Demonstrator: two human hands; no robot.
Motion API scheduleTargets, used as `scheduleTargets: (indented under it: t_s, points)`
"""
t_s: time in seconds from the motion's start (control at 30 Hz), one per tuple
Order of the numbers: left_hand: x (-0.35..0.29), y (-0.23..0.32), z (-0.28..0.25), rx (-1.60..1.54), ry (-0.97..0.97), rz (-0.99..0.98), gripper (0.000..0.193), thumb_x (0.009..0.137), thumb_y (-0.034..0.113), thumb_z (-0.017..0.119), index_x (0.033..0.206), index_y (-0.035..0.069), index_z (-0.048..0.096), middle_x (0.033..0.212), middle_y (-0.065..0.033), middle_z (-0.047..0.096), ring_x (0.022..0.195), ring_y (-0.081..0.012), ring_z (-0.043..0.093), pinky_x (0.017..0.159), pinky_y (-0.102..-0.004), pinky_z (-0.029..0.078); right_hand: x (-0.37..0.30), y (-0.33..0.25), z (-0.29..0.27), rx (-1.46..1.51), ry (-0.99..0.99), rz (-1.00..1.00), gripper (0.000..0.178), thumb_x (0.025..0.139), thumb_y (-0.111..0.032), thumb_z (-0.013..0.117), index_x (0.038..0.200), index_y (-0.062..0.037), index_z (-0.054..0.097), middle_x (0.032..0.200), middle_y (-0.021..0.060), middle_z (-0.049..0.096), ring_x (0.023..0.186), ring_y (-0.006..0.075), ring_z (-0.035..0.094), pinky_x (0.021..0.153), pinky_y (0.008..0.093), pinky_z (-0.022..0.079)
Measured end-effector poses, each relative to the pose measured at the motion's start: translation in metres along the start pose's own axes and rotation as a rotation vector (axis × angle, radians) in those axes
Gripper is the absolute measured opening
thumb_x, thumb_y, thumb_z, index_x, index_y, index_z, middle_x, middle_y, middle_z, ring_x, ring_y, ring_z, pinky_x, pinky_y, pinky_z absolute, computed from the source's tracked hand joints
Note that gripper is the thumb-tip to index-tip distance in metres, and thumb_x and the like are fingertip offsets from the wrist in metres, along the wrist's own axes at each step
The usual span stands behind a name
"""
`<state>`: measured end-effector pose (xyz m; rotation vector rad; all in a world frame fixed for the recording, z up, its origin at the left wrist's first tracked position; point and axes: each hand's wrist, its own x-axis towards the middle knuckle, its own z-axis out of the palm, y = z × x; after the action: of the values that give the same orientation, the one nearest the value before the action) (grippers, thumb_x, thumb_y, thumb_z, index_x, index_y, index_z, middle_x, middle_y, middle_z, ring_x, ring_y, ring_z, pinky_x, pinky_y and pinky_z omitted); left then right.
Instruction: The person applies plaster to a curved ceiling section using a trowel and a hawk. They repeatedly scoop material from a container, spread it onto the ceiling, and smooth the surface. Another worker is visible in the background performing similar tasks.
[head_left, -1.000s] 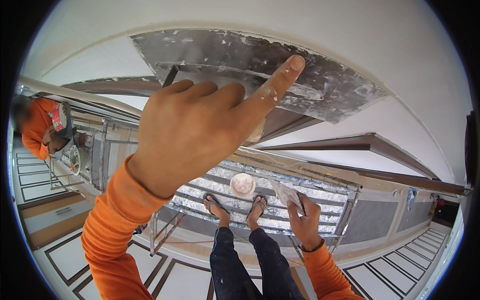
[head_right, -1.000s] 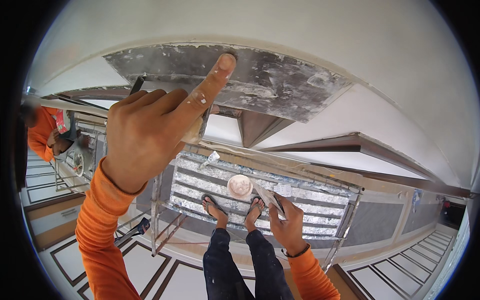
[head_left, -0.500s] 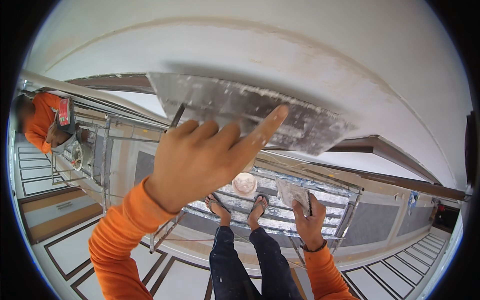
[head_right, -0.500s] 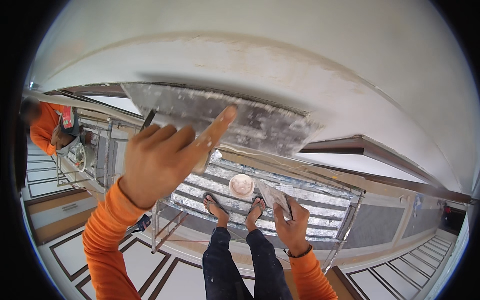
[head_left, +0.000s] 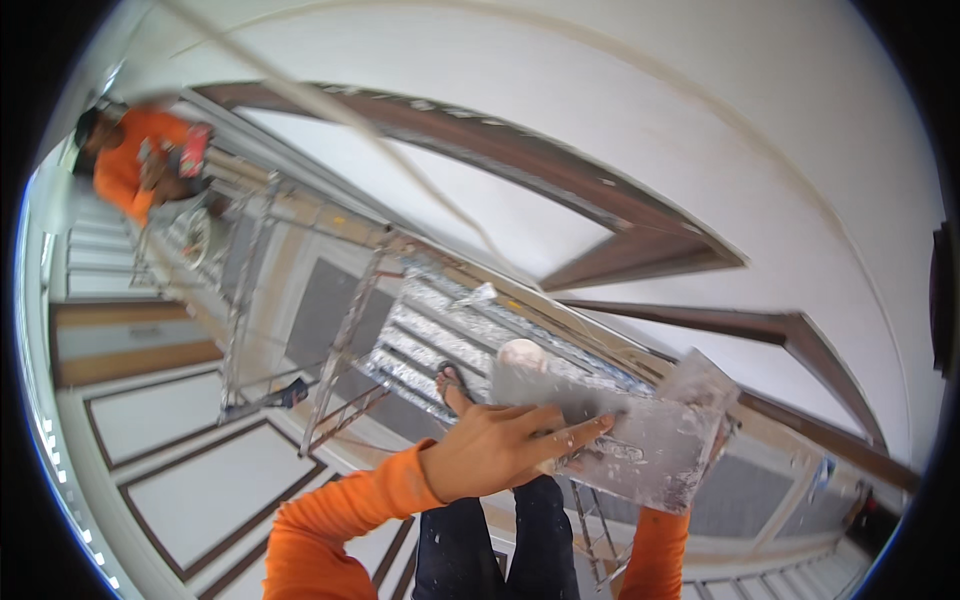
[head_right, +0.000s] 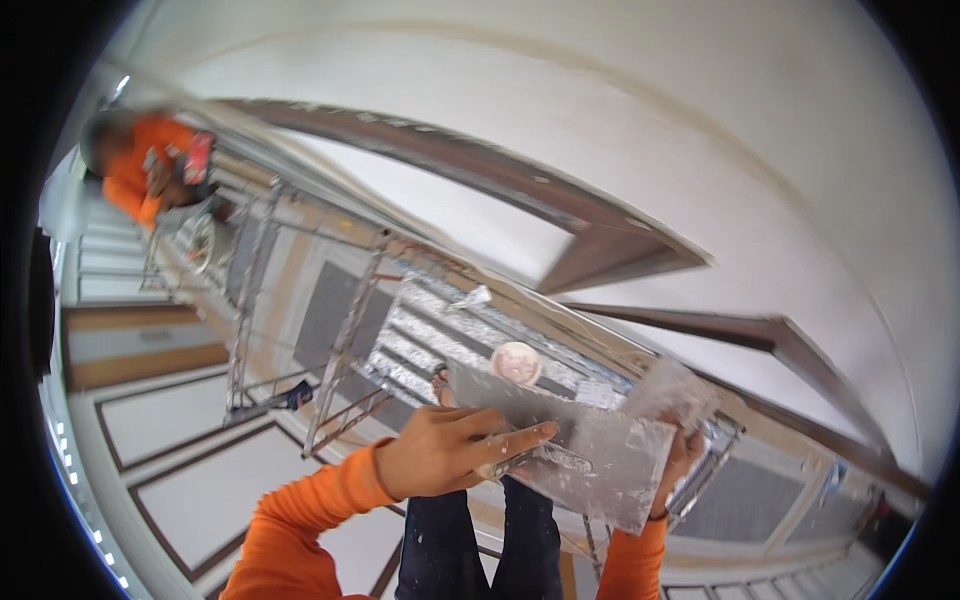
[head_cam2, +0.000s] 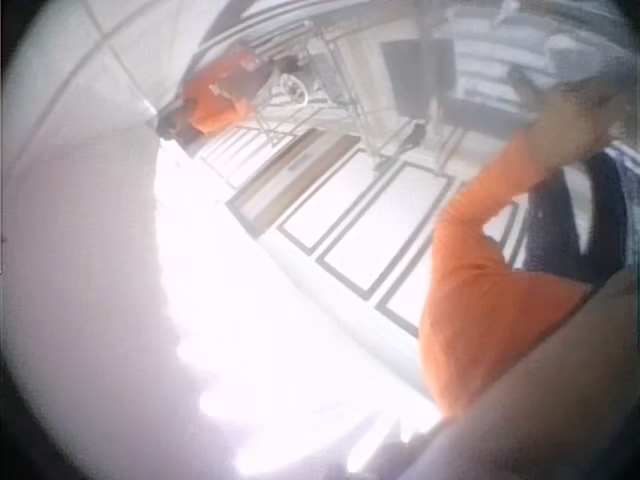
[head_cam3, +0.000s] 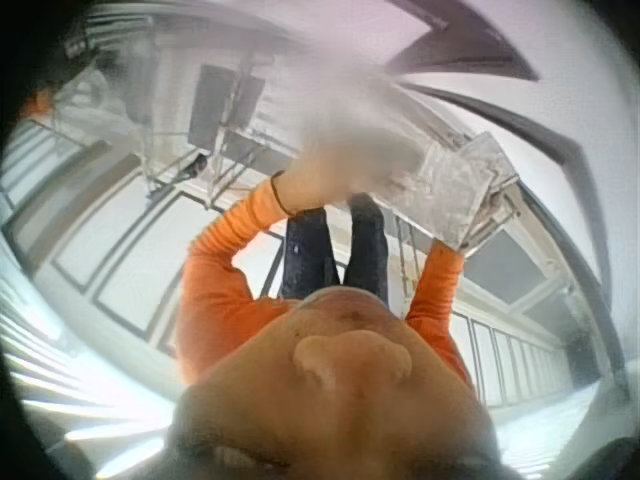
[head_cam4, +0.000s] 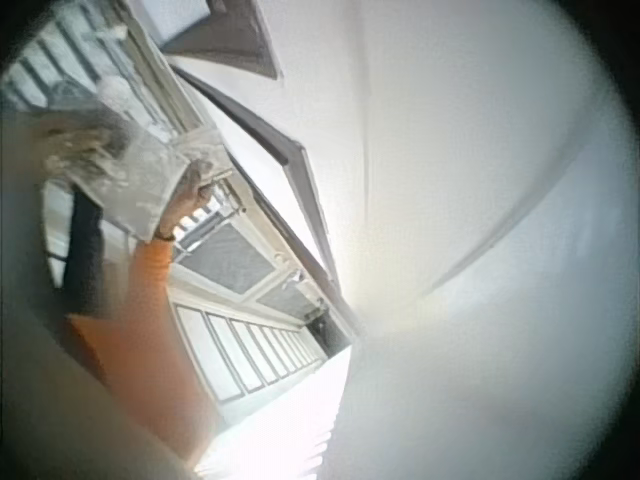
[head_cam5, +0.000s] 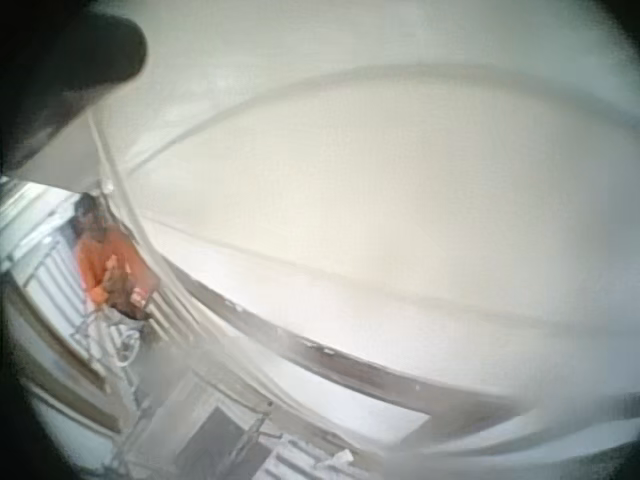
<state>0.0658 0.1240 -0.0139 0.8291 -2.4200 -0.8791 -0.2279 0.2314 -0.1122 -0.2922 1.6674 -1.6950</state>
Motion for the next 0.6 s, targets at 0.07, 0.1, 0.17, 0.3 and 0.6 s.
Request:
scheduleTargets:
  t_s: [0.07, 0.1, 0.17, 0.3, 0.6]
  points:
    - [-0.028, -0.003, 0.024, -0.309, 0.125, -0.244, 0.053, 0.082, 0.008, 0.068, 0.134, 0.011, 0.057, 0.091, -0.0037, 0.062, 0.067, -0.0149, 0.063, 0.062, -0.0243, 0.050, 0.004, -0.018, 0.017, -0.033, -0.003, 0.013, 0.028, 0.086, -0.008, 0.065, 0.113, -0.0002, 0.059, 0.103, 0.0078, 0.064, 0.090, 0.0172, 0.063, 0.076, 0.0302, 0.051]
    - [-0.042, -0.006, 0.036, -0.476, 0.201, -0.395, 0.050, 0.085, 0.008, 0.066, 0.133, 0.010, 0.057, 0.096, -0.0036, 0.065, 0.072, -0.0156, 0.065, 0.066, -0.0267, 0.051, 0.004, -0.015, 0.013, 0.004, 0.000, -0.020, 0.034, 0.086, -0.004, 0.063, 0.119, 0.0004, 0.057, 0.110, 0.0098, 0.064, 0.099, 0.0186, 0.062, 0.084, 0.0319, 0.051]
    - [-0.075, -0.014, 0.059, -0.803, 0.424, -0.703, 0.043, 0.090, 0.010, 0.062, 0.133, 0.010, 0.058, 0.103, -0.0017, 0.069, 0.080, -0.0165, 0.068, 0.076, -0.0326, 0.051, 0.000, -0.015, 0.025, -0.023, -0.079, 0.011, 0.039, 0.086, -0.006, 0.063, 0.123, 0.0009, 0.055, 0.117, 0.0093, 0.060, 0.104, 0.0194, 0.060, 0.087, 0.0336, 0.051]
    - [-0.139, -0.054, 0.100, -1.373, 0.825, -0.949, 0.042, 0.093, 0.017, 0.056, 0.135, 0.010, 0.054, 0.110, -0.0011, 0.065, 0.091, -0.0176, 0.065, 0.086, -0.0368, 0.048, -0.019, -0.008, 0.050, -0.024, -0.283, 0.161, 0.046, 0.088, -0.005, 0.063, 0.132, 0.0013, 0.050, 0.122, 0.0082, 0.059, 0.111, 0.0181, 0.058, 0.093, 0.0319, 0.048]
    - [-0.204, -0.112, 0.147, -1.762, 1.084, -0.630, 0.049, 0.097, 0.030, 0.047, 0.142, 0.011, 0.042, 0.129, -0.0043, 0.051, 0.111, -0.0200, 0.052, 0.098, -0.0388, 0.039, -0.081, -0.016, 0.118, 0.012, -0.631, 0.384, 0.054, 0.088, -0.001, 0.059, 0.138, 0.0043, 0.042, 0.122, 0.0111, 0.060, 0.110, 0.0169, 0.059, 0.098, 0.0298, 0.043]
